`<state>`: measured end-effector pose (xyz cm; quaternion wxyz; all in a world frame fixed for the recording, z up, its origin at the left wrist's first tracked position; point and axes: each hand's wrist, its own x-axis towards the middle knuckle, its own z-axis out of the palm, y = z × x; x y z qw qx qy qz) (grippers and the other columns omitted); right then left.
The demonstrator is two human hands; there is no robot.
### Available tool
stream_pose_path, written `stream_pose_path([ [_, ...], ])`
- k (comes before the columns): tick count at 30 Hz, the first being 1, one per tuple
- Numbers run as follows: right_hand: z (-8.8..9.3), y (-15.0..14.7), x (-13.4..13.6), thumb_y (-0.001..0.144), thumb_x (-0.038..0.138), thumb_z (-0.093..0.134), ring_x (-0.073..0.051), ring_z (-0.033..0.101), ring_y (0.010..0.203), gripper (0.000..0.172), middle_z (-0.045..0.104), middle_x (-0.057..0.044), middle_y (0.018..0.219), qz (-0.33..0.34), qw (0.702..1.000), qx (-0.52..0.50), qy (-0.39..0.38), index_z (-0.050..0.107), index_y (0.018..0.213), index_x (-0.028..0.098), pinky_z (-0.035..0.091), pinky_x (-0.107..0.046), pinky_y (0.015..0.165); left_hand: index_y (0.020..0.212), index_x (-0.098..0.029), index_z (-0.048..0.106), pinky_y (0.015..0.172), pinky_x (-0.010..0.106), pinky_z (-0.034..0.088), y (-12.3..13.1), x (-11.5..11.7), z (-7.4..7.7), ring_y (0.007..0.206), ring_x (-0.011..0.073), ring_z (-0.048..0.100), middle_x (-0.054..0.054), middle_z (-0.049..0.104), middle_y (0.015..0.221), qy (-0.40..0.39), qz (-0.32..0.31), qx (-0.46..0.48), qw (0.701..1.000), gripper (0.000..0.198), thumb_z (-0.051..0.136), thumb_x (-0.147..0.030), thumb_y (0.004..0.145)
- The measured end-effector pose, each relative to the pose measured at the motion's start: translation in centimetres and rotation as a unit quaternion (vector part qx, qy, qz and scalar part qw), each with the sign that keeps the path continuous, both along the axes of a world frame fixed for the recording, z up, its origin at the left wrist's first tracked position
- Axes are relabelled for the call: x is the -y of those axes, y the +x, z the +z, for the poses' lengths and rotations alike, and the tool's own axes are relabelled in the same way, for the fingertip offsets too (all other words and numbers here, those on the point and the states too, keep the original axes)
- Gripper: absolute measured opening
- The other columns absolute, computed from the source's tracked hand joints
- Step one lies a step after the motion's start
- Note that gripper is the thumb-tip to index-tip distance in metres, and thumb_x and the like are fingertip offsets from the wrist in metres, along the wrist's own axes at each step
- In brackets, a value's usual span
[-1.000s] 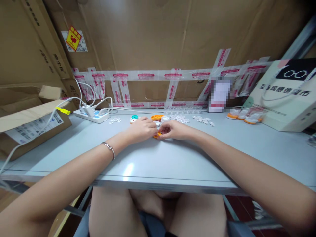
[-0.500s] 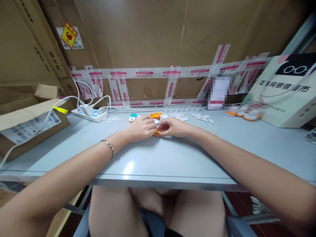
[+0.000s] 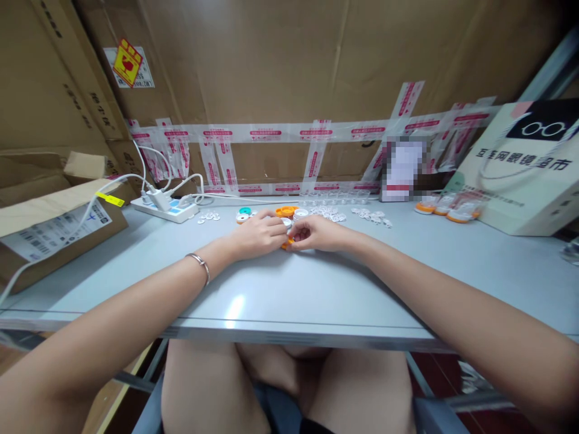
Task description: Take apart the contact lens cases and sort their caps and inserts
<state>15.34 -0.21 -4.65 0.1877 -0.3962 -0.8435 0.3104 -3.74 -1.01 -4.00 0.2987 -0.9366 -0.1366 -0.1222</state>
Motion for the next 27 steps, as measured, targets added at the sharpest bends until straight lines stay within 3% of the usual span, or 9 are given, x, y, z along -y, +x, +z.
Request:
stream_pose_path([
  [12, 0.17, 0.04, 0.12, 0.060, 0.040, 0.065, -0.009, 0.045, 0.057, 0.029, 0.051, 0.002, 0.061, -0.004, 1.000, -0.005, -0.012, 0.062, 0.071, 0.013, 0.034, -0.023, 0.053, 0.074, -0.018, 0.061, 0.079, 0.030, 0.033, -0.06, -0.55, -0.71, 0.076, 0.0130, 0.059, 0.002, 0.067, 0.076, -0.166, 0.031, 0.130, 0.977, 0.020, 0.044, -0.023, 0.083],
  [19, 0.38, -0.11, 0.39, 0.060, 0.035, 0.067, -0.009, 0.046, 0.059, 0.028, 0.052, 0.001, 0.065, -0.014, 1.000, -0.003, -0.010, 0.064, 0.077, 0.013, 0.035, -0.023, 0.056, 0.073, -0.016, 0.061, 0.068, 0.023, 0.043, -0.09, -0.56, -0.62, 0.071, 0.0127, 0.059, 0.003, 0.066, 0.075, -0.312, 0.032, 0.303, 0.900, 0.012, 0.051, -0.021, 0.077],
  [27, 0.57, -0.13, 0.66, 0.061, 0.035, 0.067, -0.009, 0.045, 0.058, 0.026, 0.052, 0.001, 0.064, -0.018, 1.000, 0.003, -0.015, 0.064, 0.076, 0.013, 0.034, -0.023, 0.054, 0.075, -0.014, 0.063, 0.066, 0.024, 0.043, -0.14, 0.10, 0.16, 0.072, 0.0137, 0.059, 0.004, 0.066, 0.077, -0.364, 0.100, 0.376, 0.846, 0.019, 0.053, -0.031, 0.076],
])
